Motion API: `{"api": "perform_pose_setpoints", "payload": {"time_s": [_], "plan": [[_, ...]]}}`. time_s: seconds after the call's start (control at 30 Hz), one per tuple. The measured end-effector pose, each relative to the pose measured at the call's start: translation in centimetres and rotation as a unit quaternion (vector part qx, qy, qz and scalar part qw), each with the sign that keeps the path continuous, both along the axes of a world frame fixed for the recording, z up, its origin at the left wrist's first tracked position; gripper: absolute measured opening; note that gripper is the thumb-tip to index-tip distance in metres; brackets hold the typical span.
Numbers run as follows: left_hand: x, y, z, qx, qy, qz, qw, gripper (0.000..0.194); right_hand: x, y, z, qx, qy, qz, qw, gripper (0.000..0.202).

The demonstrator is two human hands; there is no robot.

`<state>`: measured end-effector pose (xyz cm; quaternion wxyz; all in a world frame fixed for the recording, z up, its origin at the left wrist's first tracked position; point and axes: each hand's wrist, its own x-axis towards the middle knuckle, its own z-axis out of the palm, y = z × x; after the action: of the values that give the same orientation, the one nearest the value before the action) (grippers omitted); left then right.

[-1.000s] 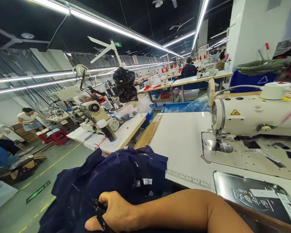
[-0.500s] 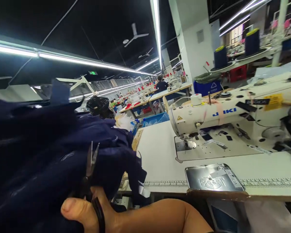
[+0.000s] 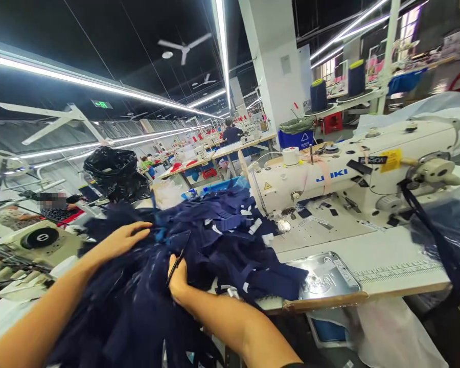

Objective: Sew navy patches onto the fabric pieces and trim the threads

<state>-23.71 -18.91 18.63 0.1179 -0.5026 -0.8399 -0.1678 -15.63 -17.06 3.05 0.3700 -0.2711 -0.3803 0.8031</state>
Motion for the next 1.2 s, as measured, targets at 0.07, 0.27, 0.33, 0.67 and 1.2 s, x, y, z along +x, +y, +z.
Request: {"api": "perform_pose_setpoints", "payload": {"time_s": [0.07, 0.27, 0.33, 0.67, 1.2], "plan": [[-0.3, -0.4, -3.0, -0.028, -0.016, -0.005, 0.999, 0.059, -0.1, -0.2, -1.1, 0.002, -0.008, 0.007, 1.0, 0.03], [1.2, -4.0, -10.0, -0.014, 0.049, 0.106, 0.993, 0.055, 5.3, -2.5, -2.7, 0.074, 0.109, 0.025, 0.991, 0.042], [2.8, -4.6, -11.8, -0.043, 0.097, 0.134, 0.985, 0.055, 8.4, -2.8, -3.3, 0.109, 0.11, 0.048, 0.987, 0.044], [2.3, -5.0, -17.7, -0.112, 0.211, 0.082, 0.968, 0.042, 22.8, 0.6, -6.1, 0.287, -0.129, 0.36, 0.878, 0.03], [17.4, -4.3, -20.9, -0.09, 0.141, -0.418, 0.893, 0.026, 34.9, 1.3, -9.3, 0.186, -0.305, 0.251, 0.9, 0.013]]}}
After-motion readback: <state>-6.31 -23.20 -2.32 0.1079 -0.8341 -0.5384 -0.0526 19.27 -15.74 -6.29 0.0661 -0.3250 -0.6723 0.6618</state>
